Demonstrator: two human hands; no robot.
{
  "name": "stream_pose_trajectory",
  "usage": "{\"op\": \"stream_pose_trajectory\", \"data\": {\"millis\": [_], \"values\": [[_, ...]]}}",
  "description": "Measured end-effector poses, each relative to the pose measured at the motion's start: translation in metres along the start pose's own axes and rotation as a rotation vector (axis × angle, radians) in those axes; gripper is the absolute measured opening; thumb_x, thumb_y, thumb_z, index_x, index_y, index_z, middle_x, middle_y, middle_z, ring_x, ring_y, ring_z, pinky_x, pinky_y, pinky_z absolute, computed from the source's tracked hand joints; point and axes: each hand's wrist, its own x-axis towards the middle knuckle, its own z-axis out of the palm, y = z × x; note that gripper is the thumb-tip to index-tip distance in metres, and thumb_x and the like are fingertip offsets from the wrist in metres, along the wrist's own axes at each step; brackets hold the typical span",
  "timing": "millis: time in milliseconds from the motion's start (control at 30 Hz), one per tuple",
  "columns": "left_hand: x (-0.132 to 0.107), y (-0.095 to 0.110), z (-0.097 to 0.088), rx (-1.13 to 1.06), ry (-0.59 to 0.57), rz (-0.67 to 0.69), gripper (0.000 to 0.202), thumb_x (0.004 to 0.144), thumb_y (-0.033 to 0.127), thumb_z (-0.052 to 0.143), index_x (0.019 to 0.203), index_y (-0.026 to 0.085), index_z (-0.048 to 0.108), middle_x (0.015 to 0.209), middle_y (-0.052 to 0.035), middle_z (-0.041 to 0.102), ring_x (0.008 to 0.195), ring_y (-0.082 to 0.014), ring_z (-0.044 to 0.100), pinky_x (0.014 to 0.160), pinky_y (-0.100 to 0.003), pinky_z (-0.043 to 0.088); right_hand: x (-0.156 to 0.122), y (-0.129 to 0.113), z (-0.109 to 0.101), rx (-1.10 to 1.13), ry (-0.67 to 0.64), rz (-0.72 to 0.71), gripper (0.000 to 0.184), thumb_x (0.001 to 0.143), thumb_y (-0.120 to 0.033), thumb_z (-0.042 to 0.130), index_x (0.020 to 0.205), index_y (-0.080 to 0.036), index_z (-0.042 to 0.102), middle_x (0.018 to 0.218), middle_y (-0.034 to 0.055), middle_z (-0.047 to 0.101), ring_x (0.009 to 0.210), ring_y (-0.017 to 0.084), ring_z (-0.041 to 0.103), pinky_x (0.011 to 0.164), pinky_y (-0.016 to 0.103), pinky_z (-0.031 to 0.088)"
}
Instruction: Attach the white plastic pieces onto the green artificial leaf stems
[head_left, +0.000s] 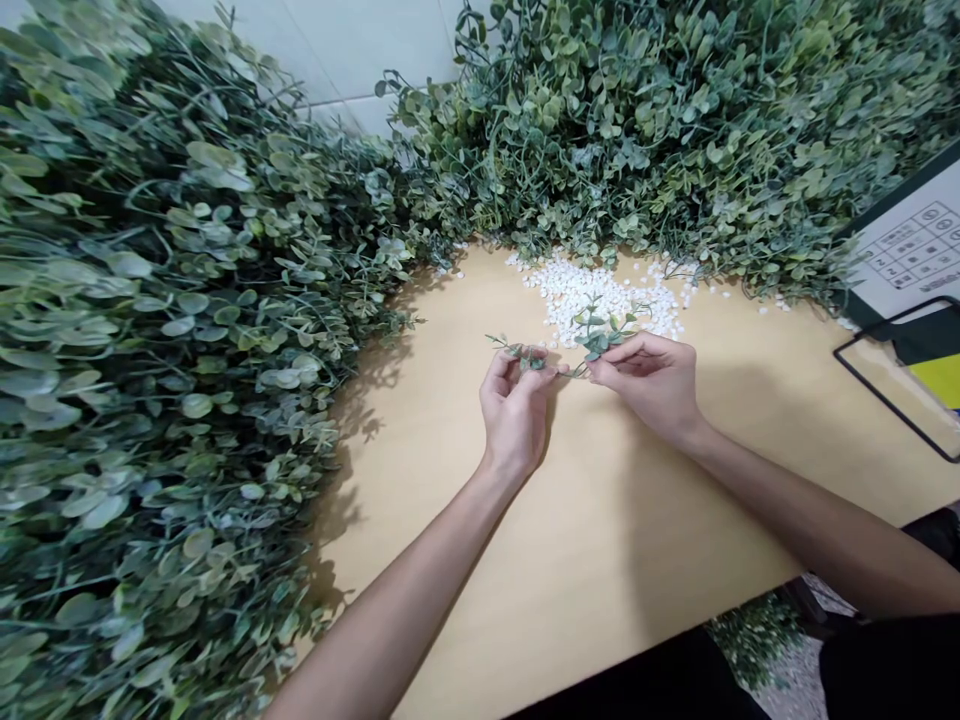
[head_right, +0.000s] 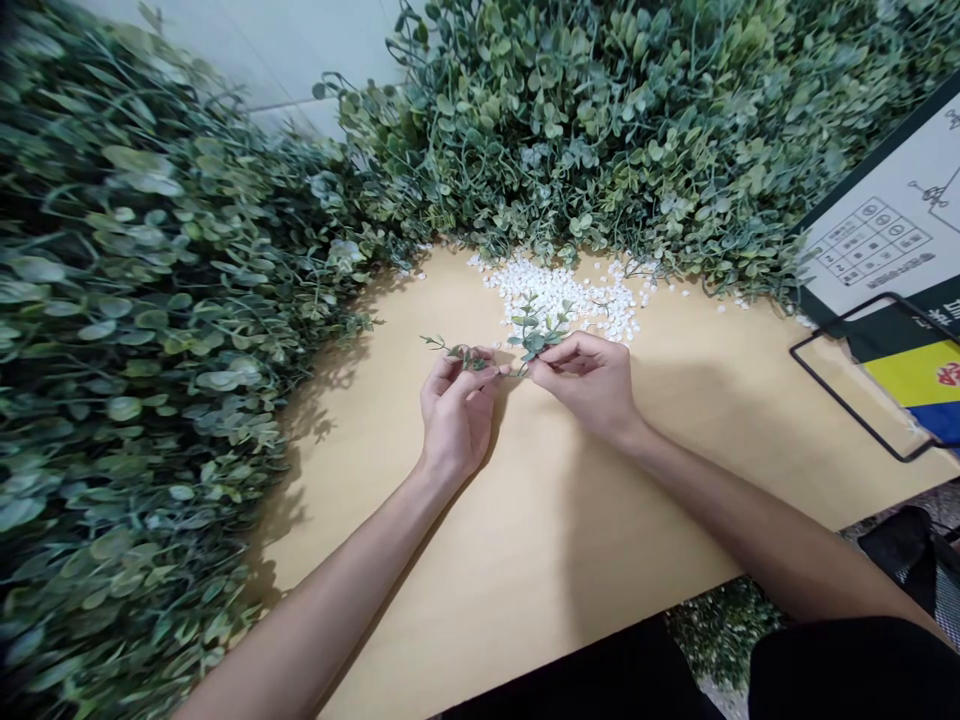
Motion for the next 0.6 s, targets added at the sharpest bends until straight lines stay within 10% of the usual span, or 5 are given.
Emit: {"op": "stream_pose_trajectory", "data": {"millis": [167, 400, 600], "values": [[0.001, 0.002, -0.004, -0.039, -0.095, -0.119, 0.032, 0.065, 0.007, 0.072, 0.093, 0.02, 0.061, 0.094, -0.0009, 0.064, 0.082, -0.0125, 0.063, 0.074, -0.026, 0.055, 0.004, -0.004, -0.007, 0.049, -0.12, -0.08, 0.015, 0.072, -0.03, 0.09, 0.072, -0.022, 0.077, 0.079, 0.0043, 0.08, 0.072, 0.021, 0.075, 0.069, 0.036, 0.065], [0.002, 0.008, -0.006, -0.06, -0.207, -0.286, 0.032, 0.062, 0.01, 0.069, 0.093, 0.017, 0.073, 0.093, -0.0057, 0.065, 0.075, -0.0138, 0.059, 0.053, -0.022, 0.044, 0.039, -0.004, -0.028, 0.226, 0.167, 0.033, 0.027, 0.075, -0.042, 0.091, 0.081, -0.022, 0.074, 0.075, 0.0012, 0.074, 0.063, 0.014, 0.067, 0.059, 0.028, 0.061], [-0.003, 0.01, -0.004, 0.065, -0.375, -0.389, 0.032, 0.078, 0.037, 0.086, 0.097, 0.013, 0.077, 0.089, -0.0096, 0.069, 0.066, -0.0121, 0.057, 0.046, -0.021, 0.036, 0.039, 0.002, -0.028, 0.236, 0.007, 0.097, 0.034, 0.074, -0.048, 0.091, 0.088, -0.022, 0.075, 0.079, -0.0003, 0.07, 0.061, 0.012, 0.064, 0.057, 0.026, 0.058]]}}
